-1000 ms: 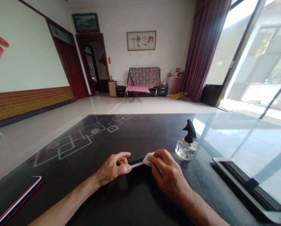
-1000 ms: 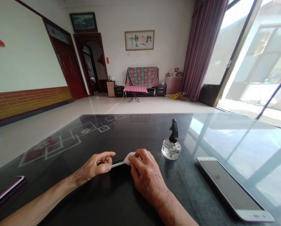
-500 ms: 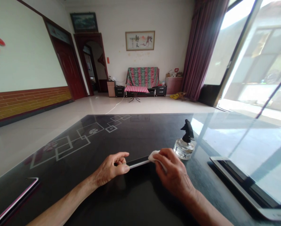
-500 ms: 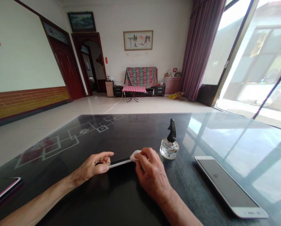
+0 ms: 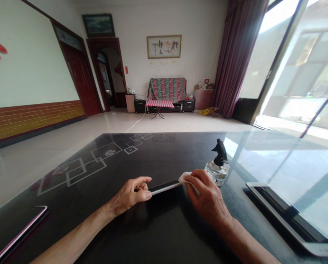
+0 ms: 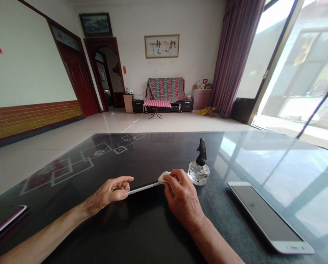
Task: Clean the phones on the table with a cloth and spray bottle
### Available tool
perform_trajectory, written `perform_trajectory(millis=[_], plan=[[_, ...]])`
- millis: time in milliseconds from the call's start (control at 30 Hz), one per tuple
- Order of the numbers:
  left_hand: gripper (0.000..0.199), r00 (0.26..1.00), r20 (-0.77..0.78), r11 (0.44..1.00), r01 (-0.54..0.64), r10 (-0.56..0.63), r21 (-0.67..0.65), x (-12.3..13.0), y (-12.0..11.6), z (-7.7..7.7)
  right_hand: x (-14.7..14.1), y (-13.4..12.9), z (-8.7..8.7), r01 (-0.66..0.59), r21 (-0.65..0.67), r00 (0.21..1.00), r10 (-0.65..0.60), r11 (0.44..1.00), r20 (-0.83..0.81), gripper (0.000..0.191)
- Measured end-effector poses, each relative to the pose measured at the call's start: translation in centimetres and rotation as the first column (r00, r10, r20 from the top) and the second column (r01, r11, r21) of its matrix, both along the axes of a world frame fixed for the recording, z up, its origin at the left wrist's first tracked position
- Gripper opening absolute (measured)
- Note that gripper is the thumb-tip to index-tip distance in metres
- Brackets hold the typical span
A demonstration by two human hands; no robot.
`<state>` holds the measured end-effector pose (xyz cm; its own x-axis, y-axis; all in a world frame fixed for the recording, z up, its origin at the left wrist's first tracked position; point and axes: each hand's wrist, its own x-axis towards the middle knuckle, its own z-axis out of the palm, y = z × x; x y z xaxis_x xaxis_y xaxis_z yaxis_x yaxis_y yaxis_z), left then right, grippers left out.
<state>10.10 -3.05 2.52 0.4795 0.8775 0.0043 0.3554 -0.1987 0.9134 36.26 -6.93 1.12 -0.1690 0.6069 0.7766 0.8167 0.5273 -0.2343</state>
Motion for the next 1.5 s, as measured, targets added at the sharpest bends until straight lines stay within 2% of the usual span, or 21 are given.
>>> perform_trajectory(millis=[267, 367, 567, 667, 967, 1200, 1333, 1500], plan=[[0.056, 1.0, 0.002, 1.0, 0.014, -0.014, -0.015, -0.2, 0.2, -0.1, -3.0, -1.2, 0.0, -0.148, -0.036, 0.988, 0.15, 0.988, 0.043, 0.023], [0.056, 1.0, 0.0, 1.0, 0.01, -0.01, -0.01, -0.3, 0.3, -0.3, -2.5, -0.9, 0.0, -0.131, -0.017, 0.991, 0.132, 0.991, 0.037, 0.022], [0.055, 1.0, 0.018, 1.0, 0.009, -0.01, 0.007, -0.5, 0.6, -0.9, 0.5, 0.1, -0.2, -0.035, 0.013, 0.999, 0.035, 0.999, 0.032, 0.019], [0.055, 1.0, 0.027, 1.0, 0.008, -0.008, 0.005, -0.5, 0.7, -1.1, 0.7, 0.2, -0.3, -0.011, 0.022, 1.0, 0.011, 1.0, 0.012, 0.018], [0.056, 0.999, 0.034, 1.0, -0.001, 0.001, -0.008, -0.3, 0.6, -1.1, -3.6, -1.1, -0.5, -0.204, -0.038, 0.978, 0.205, 0.978, 0.025, 0.024], [0.057, 0.999, 0.009, 0.999, 0.052, -0.052, 0.004, -0.9, 0.8, -0.9, -4.6, -2.0, 0.0, -0.214, -0.018, 0.974, 0.215, 0.977, 0.074, 0.023], [0.057, 0.994, -0.032, 0.993, 0.11, -0.109, 0.051, -1.4, 1.1, -0.8, -4.2, -2.4, 0.2, -0.225, -0.046, 0.967, 0.229, 0.973, 0.108, 0.023], [0.056, 0.989, -0.088, 0.99, 0.123, -0.116, 0.076, -1.7, 1.1, -0.5, -2.1, -1.7, -0.1, -0.236, -0.025, 0.972, 0.236, 0.972, 0.009, 0.024]])
